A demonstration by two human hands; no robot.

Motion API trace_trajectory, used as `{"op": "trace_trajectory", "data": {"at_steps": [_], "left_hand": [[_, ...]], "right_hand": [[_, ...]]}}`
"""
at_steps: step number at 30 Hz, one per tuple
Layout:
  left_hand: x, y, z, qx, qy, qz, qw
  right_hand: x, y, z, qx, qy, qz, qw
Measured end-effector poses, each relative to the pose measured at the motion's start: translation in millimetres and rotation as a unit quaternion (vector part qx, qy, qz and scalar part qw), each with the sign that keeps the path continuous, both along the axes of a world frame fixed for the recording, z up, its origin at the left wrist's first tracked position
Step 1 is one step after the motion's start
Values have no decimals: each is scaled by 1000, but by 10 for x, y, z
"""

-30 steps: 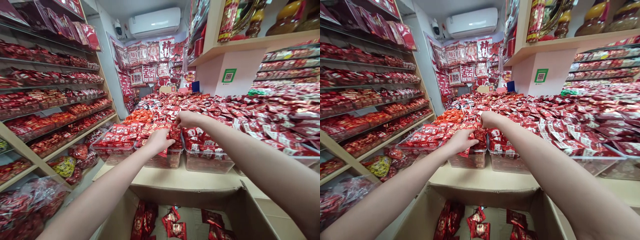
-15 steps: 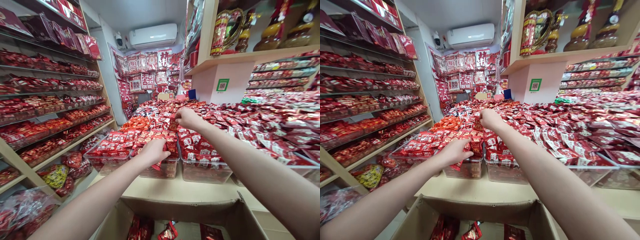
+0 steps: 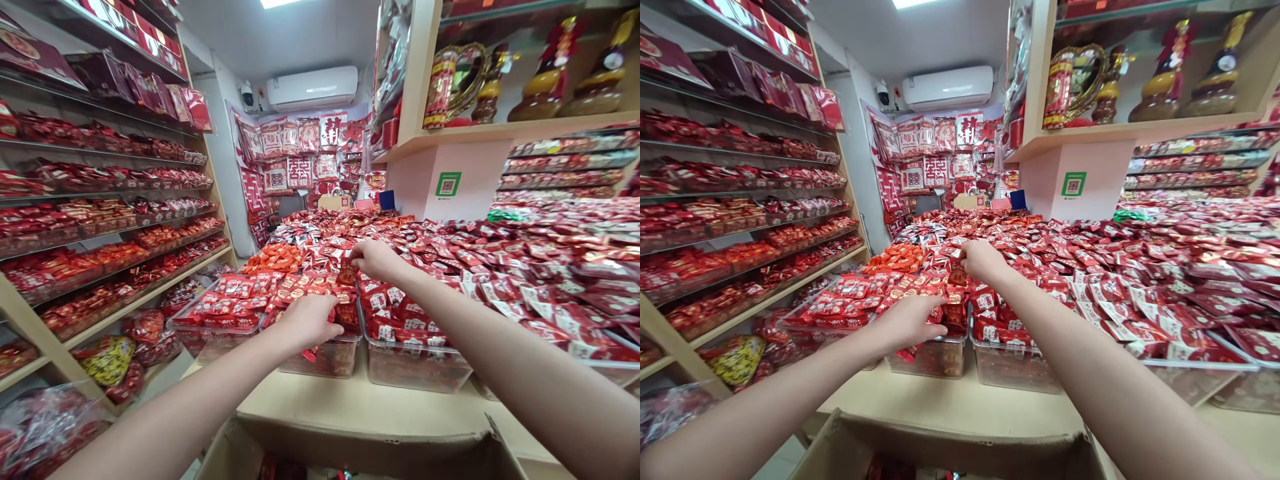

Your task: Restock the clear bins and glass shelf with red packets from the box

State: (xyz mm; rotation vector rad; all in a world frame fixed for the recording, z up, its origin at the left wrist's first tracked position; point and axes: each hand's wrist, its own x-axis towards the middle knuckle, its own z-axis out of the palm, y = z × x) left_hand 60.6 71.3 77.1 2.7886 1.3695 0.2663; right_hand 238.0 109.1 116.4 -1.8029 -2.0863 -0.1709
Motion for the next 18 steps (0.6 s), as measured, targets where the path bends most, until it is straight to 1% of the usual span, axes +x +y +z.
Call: {"op": "trace_trajectory", "data": {"at_steps": [3,9,14,18], "left_hand": [[-56,75,-18,-5,-22,7,1000],[-116,216,-98,-9,-36,1,999],[-62,193,-104,-1,-31,-13,999],[-22,153,-82,0,-27,1,1000]], "right_hand": [[-36,2,7,-24,-4,15,1000],[-119,-28,-17,-109,-29,46,993],[-168,-42,-35,-144,-51,65,986],[-180,-47,-37,-149,-70,62,984]]}}
